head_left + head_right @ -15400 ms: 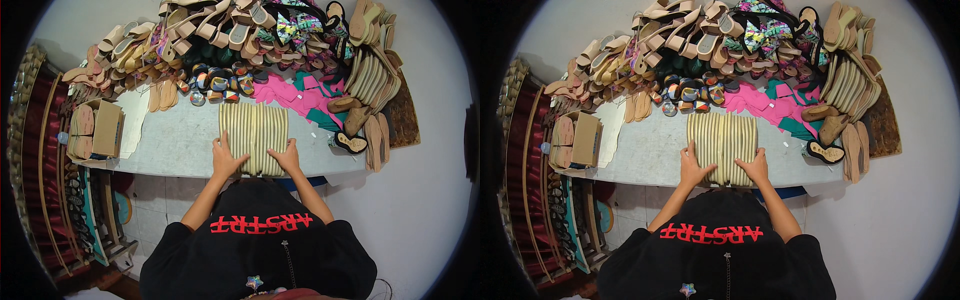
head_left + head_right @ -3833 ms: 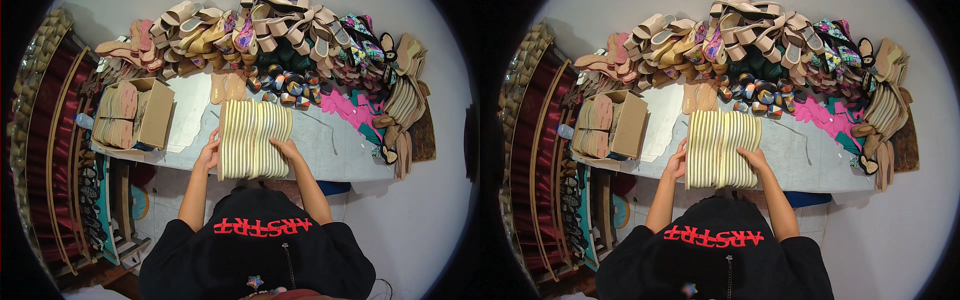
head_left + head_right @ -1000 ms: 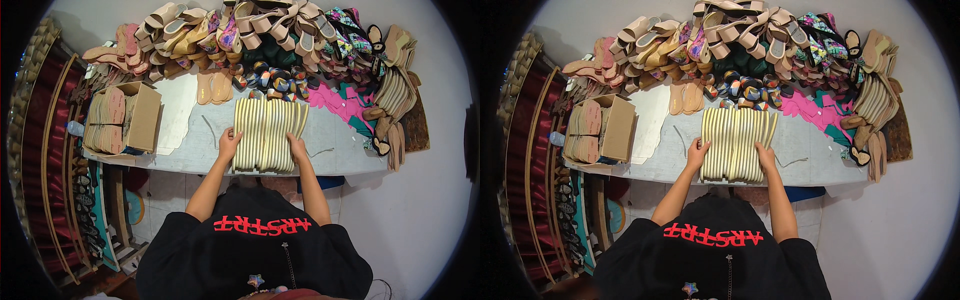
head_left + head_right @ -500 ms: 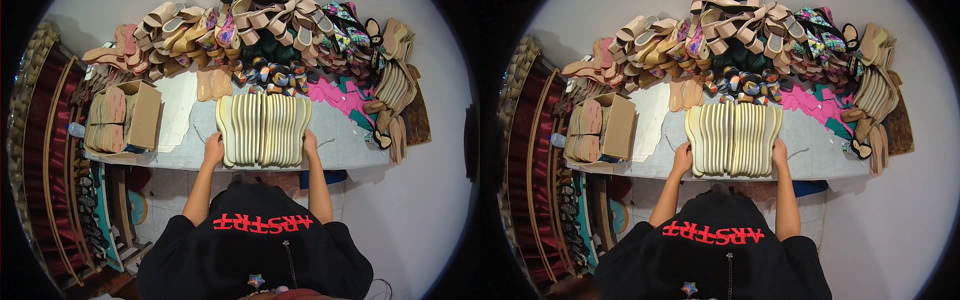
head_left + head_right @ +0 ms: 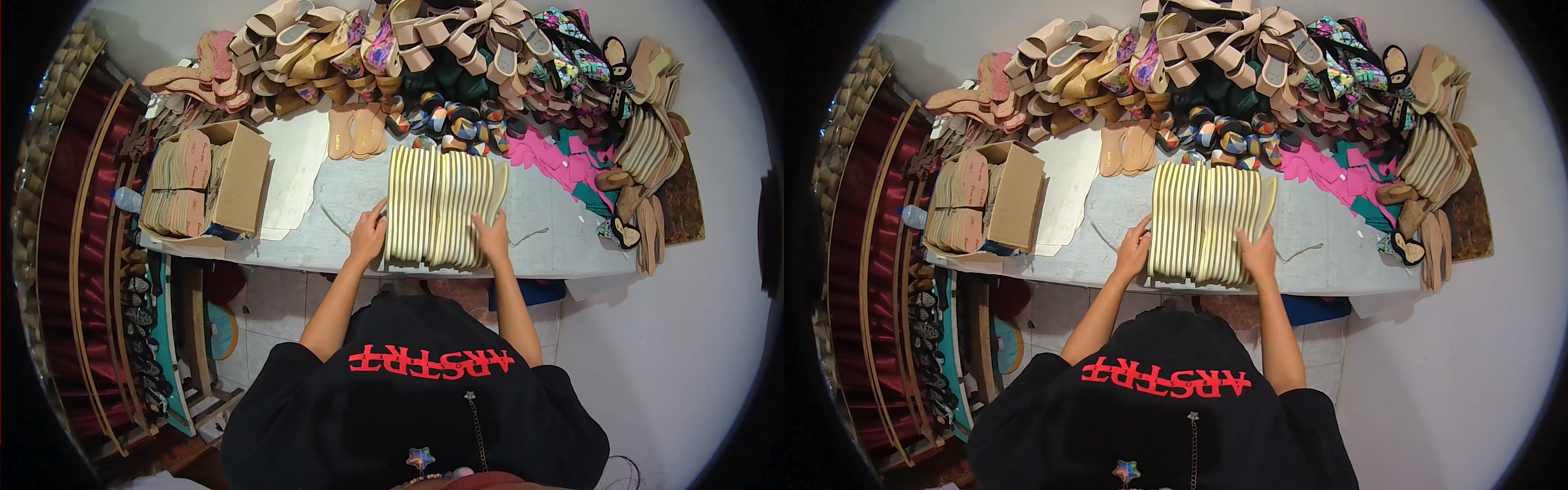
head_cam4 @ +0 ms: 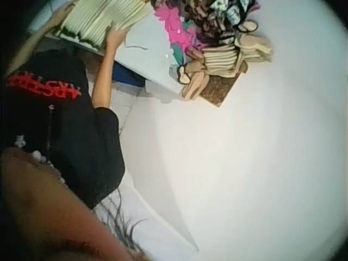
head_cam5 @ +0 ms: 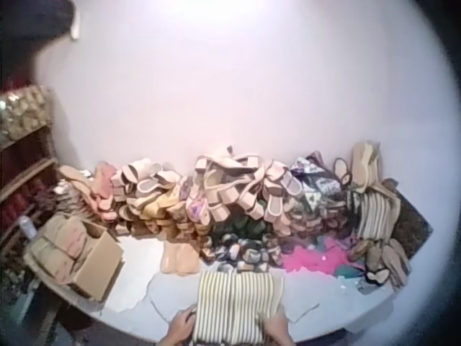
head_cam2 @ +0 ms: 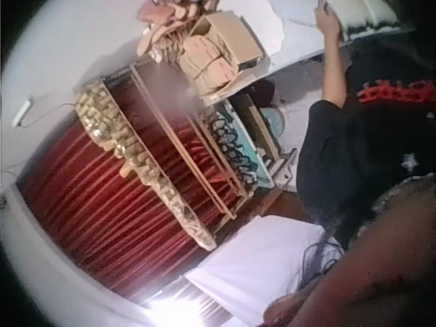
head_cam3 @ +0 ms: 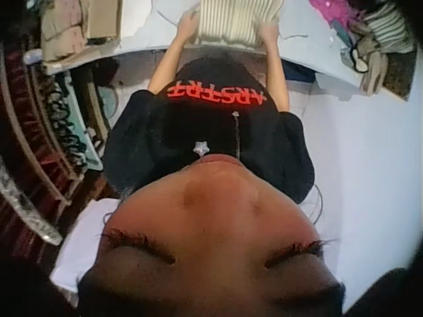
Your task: The recorder organizes and bundles various types of shoe soles and platform components on a workshop table.
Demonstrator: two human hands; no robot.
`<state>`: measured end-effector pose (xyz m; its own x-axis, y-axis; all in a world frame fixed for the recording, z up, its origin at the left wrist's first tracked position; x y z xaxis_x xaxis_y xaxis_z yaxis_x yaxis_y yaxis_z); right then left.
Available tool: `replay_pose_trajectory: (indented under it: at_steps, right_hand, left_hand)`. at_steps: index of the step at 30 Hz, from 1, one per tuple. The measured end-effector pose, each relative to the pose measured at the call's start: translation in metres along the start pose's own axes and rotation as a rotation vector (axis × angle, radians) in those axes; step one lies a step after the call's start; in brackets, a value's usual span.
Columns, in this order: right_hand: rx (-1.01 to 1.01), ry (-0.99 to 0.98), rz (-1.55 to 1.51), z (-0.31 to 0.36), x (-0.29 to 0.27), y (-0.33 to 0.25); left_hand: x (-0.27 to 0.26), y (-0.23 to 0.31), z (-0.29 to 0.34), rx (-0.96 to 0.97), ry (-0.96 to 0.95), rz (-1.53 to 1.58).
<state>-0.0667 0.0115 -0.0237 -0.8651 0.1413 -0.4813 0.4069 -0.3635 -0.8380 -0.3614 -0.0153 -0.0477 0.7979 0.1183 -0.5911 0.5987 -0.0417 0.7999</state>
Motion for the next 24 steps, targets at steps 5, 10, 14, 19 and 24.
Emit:
replay_pose_trajectory:
  at_steps: [5, 10, 14, 19, 24]
  right_hand:
    - [0.134, 0.097, 0.58, 0.036, 0.026, -0.055]
    - [0.105, 0.005, 0.533, 0.023, 0.021, -0.038]
    - [-0.011, 0.118, 0.071, -0.013, -0.001, 0.004]
    - [0.105, -0.044, -0.133, -0.033, -0.02, 0.039]
    - [-0.071, 0.06, 0.005, -0.041, -0.02, 0.059]
  left_hand:
    - [-0.002, 0.019, 0.0, -0.111, -0.079, -0.053]
    - [0.001, -0.002, 0.0, -0.233, -0.137, -0.222]
    - [-0.007, 0.008, -0.002, -0.342, -0.183, -0.168]
    - [-0.004, 0.017, -0.001, -0.061, 0.016, 0.108]
    - [-0.002, 0.023, -0.002, 0.105, 0.083, 0.288]
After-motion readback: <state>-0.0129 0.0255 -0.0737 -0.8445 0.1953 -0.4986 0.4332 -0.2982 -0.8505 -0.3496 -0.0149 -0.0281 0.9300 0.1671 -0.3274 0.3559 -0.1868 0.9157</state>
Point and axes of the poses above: each hand's wrist, its own z-axis away from the middle knuckle, its own x-axis out of the palm, y = z × x, the point moved 4 cm from there along -z, towards the middle knuckle, and after that the axes turned 4 degrees about x, right-handed, at the moved point
